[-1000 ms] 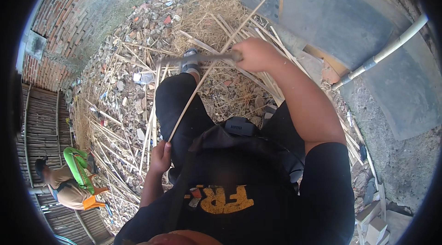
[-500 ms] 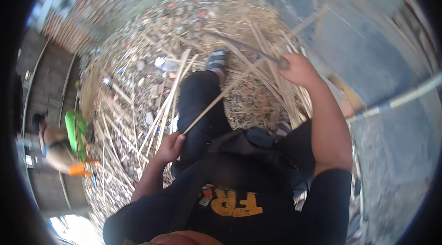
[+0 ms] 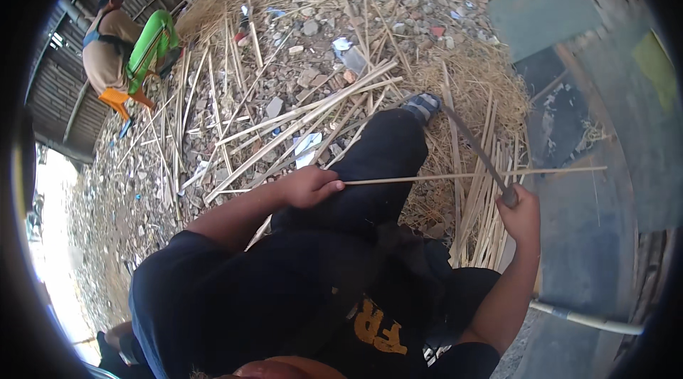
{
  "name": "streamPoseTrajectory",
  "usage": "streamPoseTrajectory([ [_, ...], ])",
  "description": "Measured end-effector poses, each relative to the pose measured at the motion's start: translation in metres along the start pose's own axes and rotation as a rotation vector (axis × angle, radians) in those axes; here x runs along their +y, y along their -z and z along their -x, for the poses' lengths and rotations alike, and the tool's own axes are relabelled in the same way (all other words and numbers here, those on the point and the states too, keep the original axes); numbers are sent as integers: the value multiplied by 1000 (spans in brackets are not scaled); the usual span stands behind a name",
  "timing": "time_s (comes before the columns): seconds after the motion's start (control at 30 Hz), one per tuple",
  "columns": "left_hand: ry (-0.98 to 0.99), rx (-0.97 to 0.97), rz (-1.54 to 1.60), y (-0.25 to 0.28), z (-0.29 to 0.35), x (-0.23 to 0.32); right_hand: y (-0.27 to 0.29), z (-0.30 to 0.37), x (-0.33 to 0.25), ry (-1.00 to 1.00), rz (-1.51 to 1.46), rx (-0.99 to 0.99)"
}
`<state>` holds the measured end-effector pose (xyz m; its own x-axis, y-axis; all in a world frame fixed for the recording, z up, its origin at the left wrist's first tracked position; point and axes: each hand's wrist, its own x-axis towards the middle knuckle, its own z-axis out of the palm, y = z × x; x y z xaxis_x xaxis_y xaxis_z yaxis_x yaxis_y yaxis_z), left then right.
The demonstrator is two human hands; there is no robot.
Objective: The person shaves thin strips of bamboo using a knife, holding the strip with their left hand and pulling the knife along the surface with their right hand to smooth and thin the material.
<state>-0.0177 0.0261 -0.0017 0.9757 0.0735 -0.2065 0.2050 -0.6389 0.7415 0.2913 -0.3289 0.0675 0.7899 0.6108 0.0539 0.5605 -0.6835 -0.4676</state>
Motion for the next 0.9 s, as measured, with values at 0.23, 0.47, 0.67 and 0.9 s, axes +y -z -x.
streamPoseTrajectory([
  [0.23,-11,32,-19,0,1,1,-8,-8,20,-111,-241,16],
  [0.47,-22,50,-50,0,-1,-1,-9,1,-16,127,124,20],
  [0.67,-21,35,-62,-4,-8,4,-27,-17,51,-52,-141,37],
  [0.9,-23,147,-84,-16,4,-9,-1,-1,3,5,17,16],
])
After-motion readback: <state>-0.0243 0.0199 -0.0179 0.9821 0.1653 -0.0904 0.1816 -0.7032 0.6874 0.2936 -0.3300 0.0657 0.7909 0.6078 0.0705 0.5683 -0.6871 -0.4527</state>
